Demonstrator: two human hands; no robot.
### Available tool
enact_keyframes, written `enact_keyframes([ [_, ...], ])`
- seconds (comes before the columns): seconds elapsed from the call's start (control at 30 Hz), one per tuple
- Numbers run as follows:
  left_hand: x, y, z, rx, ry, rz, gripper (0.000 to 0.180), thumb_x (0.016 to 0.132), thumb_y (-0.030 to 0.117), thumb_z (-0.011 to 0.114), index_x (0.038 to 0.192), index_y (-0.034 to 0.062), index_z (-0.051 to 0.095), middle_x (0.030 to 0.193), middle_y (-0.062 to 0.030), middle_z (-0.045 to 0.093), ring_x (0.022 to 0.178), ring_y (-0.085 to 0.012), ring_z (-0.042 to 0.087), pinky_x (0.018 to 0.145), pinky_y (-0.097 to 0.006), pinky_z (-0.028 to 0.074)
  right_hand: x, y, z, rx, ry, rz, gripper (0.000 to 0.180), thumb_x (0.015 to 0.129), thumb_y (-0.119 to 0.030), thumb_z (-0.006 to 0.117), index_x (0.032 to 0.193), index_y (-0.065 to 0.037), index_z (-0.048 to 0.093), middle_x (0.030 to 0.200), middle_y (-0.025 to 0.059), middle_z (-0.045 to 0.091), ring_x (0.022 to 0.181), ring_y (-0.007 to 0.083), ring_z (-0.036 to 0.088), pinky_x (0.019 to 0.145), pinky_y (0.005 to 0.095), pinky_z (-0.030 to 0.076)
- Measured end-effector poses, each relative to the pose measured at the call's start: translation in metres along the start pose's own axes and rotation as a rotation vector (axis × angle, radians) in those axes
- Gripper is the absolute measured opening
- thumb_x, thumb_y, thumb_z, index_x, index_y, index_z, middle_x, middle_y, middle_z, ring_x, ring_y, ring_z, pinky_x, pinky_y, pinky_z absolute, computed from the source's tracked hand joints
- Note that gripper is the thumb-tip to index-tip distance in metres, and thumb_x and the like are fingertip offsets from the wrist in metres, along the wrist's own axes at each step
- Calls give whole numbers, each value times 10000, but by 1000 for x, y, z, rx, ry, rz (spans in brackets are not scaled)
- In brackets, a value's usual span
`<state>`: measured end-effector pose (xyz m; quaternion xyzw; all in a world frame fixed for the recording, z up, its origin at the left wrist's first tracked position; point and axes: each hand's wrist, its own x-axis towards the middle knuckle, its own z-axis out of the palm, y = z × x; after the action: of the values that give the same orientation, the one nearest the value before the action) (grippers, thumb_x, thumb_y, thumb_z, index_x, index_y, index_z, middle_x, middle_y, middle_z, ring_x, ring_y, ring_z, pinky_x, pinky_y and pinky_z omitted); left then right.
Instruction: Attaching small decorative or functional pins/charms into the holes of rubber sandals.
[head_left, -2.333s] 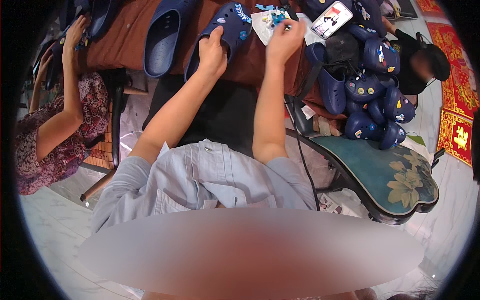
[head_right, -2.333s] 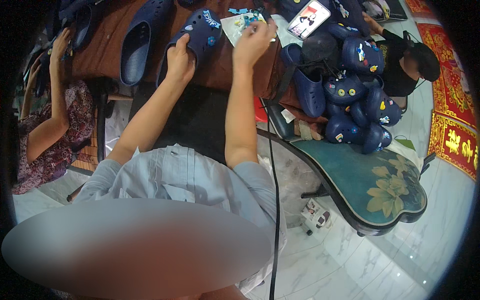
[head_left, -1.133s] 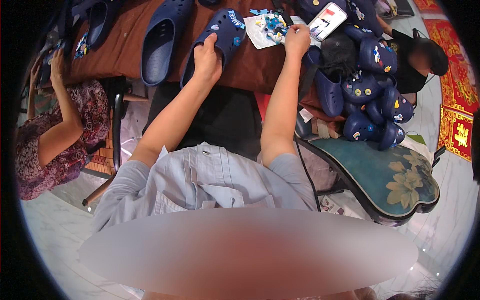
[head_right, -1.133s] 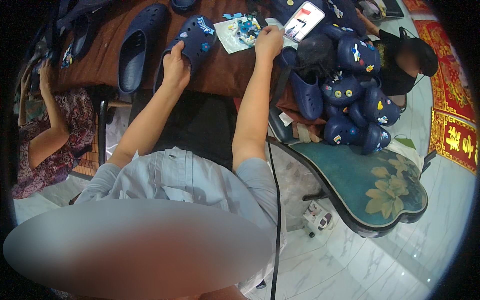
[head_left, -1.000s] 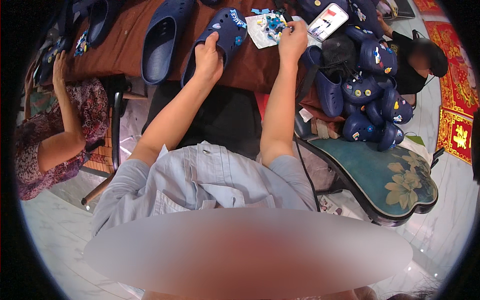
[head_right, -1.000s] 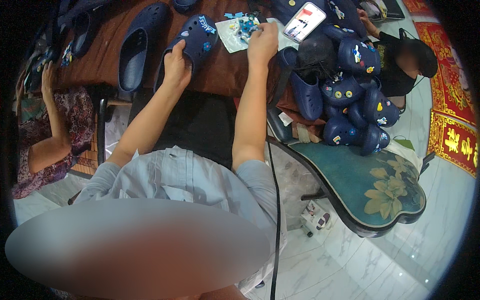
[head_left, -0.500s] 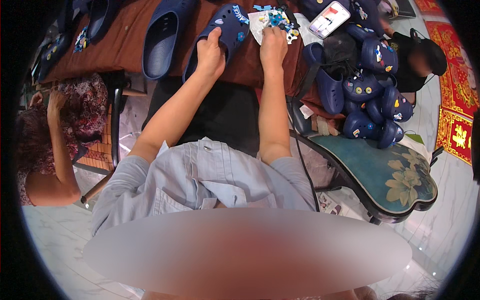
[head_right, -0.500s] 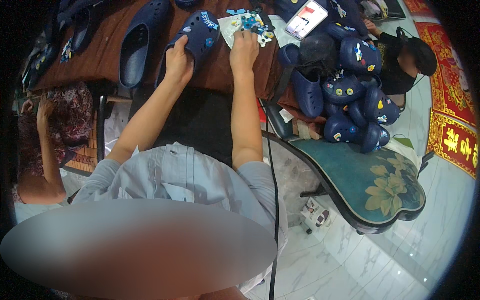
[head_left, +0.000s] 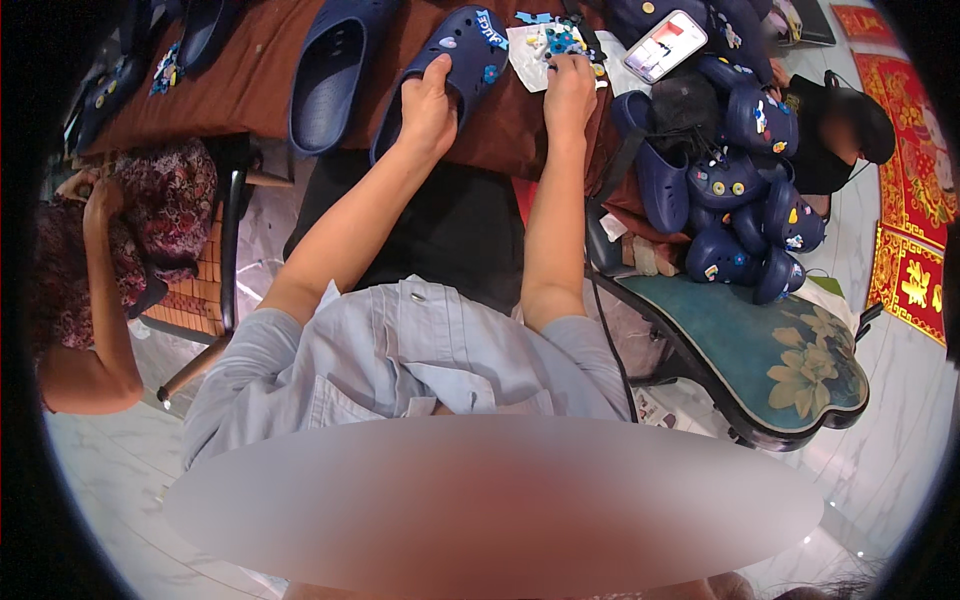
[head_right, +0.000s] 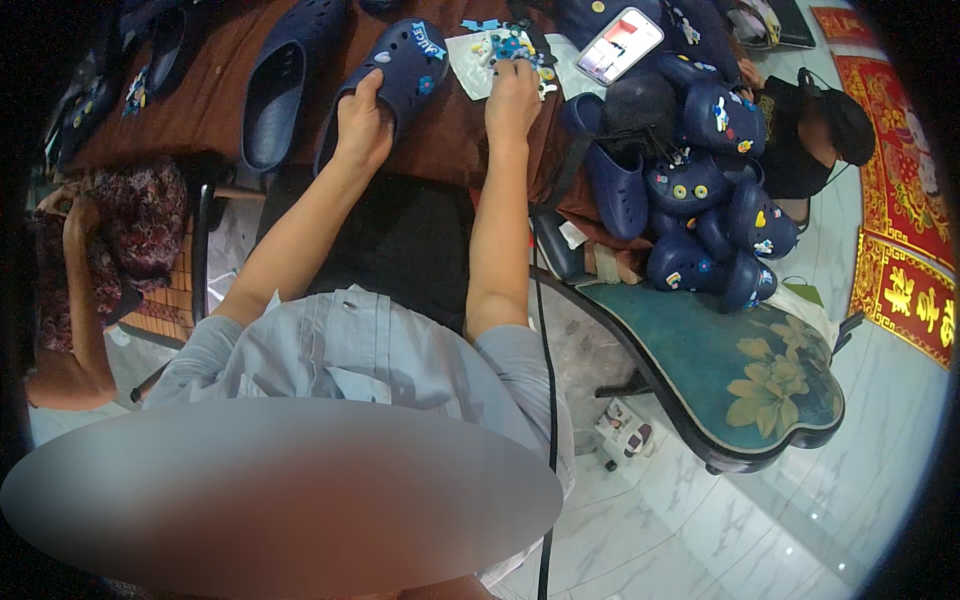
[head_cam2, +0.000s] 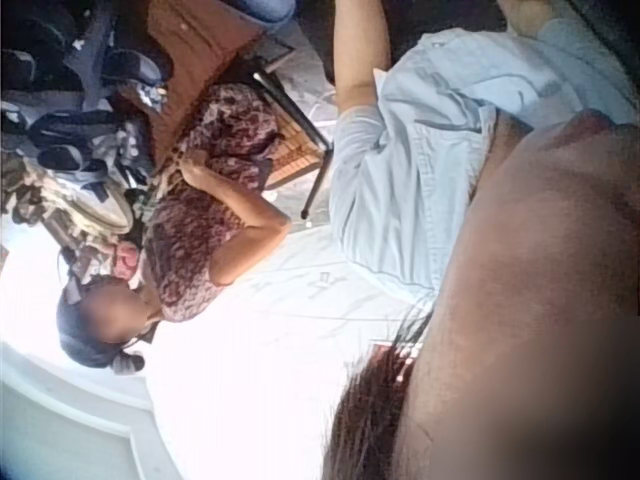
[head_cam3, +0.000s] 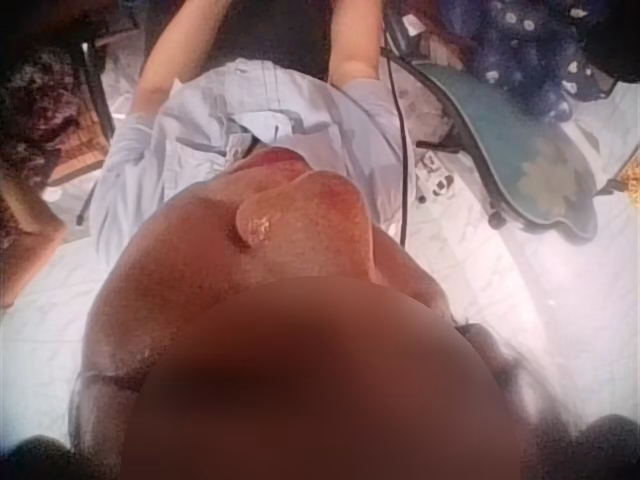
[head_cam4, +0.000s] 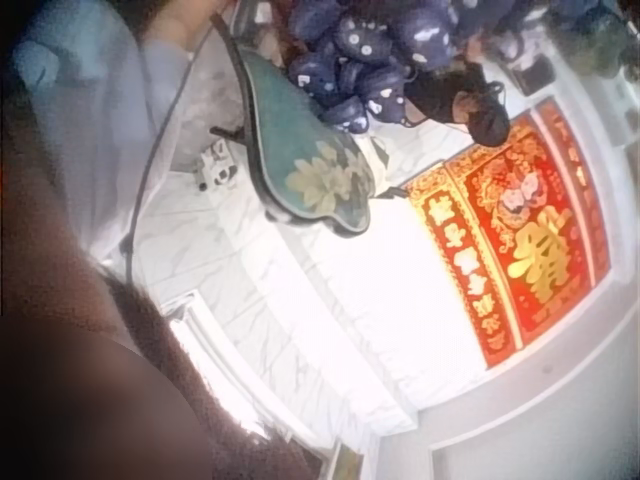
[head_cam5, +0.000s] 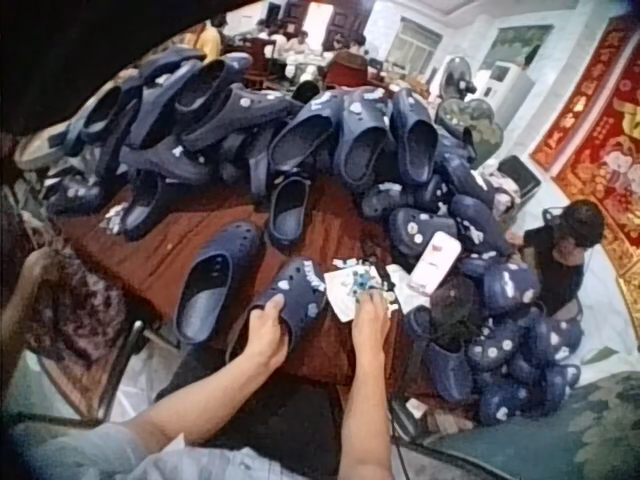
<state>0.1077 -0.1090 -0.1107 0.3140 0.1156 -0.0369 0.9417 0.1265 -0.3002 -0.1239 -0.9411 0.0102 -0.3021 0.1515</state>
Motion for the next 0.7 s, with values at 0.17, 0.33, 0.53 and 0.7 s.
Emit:
enact_keyframes([
  [0.17,-1,0,4,-75,-32,11,256,900,120,556,1072,-69,530,1063,-118,593,961,-194,598,860,-313,483,2,6,4,17,-13,53,146,761,-26,589,886,-53,660,904,129,570,879,315,568,730,415,478],
  [0.33,-3,3,4,-84,-43,-4,248,901,123,557,1066,-62,537,1060,-113,596,952,-189,600,847,-306,483,2,6,5,35,-3,41,112,763,-24,594,856,-40,654,900,139,563,867,318,567,729,415,472],
  [0.53,-4,12,12,0,13,-81,361,914,158,545,1155,-105,489,1173,-145,563,1077,-228,562,971,-336,429,3,4,0,42,26,-11,123,762,-4,612,871,-33,662,893,152,573,874,329,575,751,414,465],
  [0.7,0,14,10,1,12,-136,355,912,167,551,1139,-100,498,1173,-133,559,1073,-218,553,972,-340,417,2,2,-1,109,121,118,182,757,1,625,936,16,656,936,181,591,864,351,579,783,410,461],
])
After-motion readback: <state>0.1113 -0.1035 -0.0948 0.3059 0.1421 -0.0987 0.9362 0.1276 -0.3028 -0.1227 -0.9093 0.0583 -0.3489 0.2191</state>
